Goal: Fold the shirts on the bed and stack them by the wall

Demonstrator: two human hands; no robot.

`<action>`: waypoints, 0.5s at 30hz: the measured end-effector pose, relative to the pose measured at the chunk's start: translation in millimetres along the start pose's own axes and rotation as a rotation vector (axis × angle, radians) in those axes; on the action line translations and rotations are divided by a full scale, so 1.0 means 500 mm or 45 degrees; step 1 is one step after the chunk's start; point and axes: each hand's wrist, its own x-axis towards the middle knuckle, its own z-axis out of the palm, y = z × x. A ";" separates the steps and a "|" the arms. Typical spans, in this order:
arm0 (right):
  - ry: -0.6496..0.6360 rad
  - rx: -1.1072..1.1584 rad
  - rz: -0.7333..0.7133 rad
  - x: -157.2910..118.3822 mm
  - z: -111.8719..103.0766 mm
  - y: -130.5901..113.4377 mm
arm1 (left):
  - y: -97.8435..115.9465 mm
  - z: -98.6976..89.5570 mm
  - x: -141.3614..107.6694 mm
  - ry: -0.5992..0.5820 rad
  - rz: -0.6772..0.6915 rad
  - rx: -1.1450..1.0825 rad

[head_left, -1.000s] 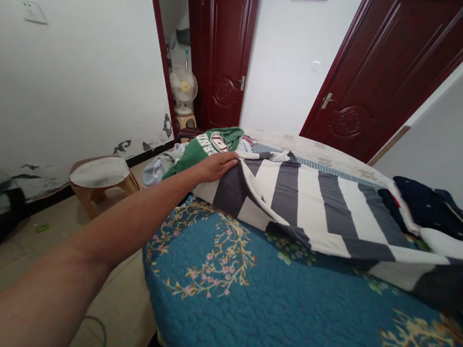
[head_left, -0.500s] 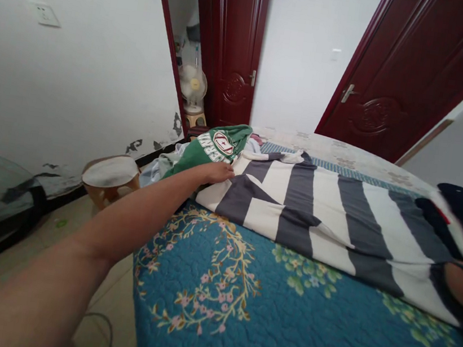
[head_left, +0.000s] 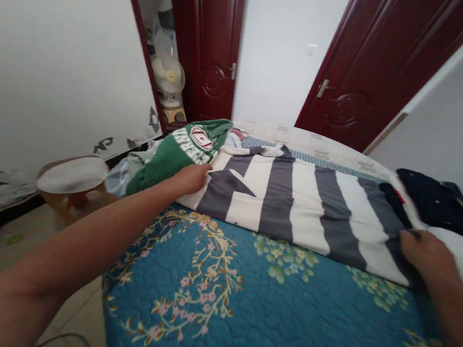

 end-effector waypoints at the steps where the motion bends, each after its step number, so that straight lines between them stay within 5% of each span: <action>1: -0.098 -0.013 0.069 0.018 0.007 -0.007 | -0.004 0.005 -0.009 0.007 -0.033 0.066; 4: -0.212 -0.068 0.050 0.024 -0.002 -0.006 | -0.026 0.024 -0.029 0.008 -0.044 0.239; 11: -0.033 -0.275 0.138 -0.098 -0.022 -0.011 | -0.044 0.061 -0.044 0.091 0.056 0.336; 15: 0.044 -0.278 0.117 -0.121 -0.017 -0.016 | -0.039 0.068 -0.052 0.118 0.065 0.428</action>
